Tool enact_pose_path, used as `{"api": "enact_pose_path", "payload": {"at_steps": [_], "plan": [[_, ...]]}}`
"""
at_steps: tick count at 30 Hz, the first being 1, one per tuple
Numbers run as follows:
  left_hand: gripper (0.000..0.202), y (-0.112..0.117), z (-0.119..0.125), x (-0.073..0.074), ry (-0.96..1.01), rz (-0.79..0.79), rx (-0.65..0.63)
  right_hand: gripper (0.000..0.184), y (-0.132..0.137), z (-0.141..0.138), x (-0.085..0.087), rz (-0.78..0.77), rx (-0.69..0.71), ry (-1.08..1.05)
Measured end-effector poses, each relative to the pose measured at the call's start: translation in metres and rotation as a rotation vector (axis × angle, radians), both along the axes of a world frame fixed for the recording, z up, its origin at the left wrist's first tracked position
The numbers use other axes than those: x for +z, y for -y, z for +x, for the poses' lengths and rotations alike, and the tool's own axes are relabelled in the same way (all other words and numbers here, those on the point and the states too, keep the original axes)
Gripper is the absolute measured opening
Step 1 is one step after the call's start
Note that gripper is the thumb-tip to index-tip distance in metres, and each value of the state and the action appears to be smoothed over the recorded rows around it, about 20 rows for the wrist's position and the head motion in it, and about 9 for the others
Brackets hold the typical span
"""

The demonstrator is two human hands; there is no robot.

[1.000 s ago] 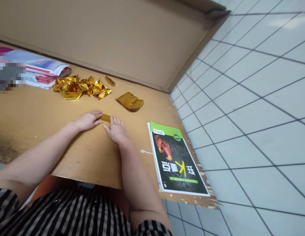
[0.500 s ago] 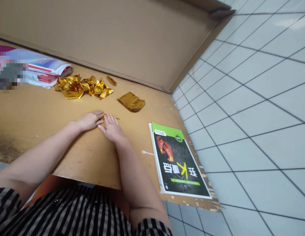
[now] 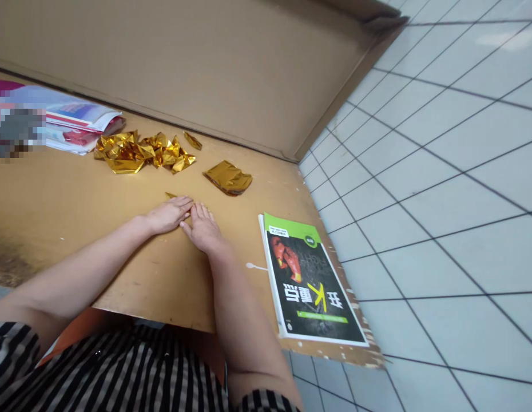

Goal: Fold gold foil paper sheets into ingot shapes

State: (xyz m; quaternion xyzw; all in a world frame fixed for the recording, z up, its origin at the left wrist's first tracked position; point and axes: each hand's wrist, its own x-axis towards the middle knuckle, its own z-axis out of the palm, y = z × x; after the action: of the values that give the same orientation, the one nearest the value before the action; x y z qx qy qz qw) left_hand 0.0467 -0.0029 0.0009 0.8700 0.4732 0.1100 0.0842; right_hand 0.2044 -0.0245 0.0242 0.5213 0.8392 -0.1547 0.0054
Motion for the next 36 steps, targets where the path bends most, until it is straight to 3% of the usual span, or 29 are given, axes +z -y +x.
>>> {"api": "enact_pose_path", "payload": {"at_steps": [6,14,21,29,36], "plan": [[0.056,-0.002,-0.012,-0.003,-0.011,-0.072,-0.027,0.071,-0.001,0.002,-0.004,0.023,0.0,-0.01],[0.058,0.001,-0.042,0.007,-0.047,-0.115,0.056,0.069,0.001,0.001,0.0,0.028,-0.013,0.025],[0.058,0.004,-0.034,0.015,-0.086,-0.157,0.099,0.072,-0.002,-0.002,-0.006,0.095,0.006,0.015],[0.054,0.003,-0.033,0.013,-0.089,-0.122,0.106,0.072,-0.006,-0.024,-0.008,0.104,0.125,-0.027],[0.054,0.006,-0.033,0.018,-0.072,-0.119,0.113,0.07,-0.004,0.001,-0.006,0.076,0.082,-0.008]]}}
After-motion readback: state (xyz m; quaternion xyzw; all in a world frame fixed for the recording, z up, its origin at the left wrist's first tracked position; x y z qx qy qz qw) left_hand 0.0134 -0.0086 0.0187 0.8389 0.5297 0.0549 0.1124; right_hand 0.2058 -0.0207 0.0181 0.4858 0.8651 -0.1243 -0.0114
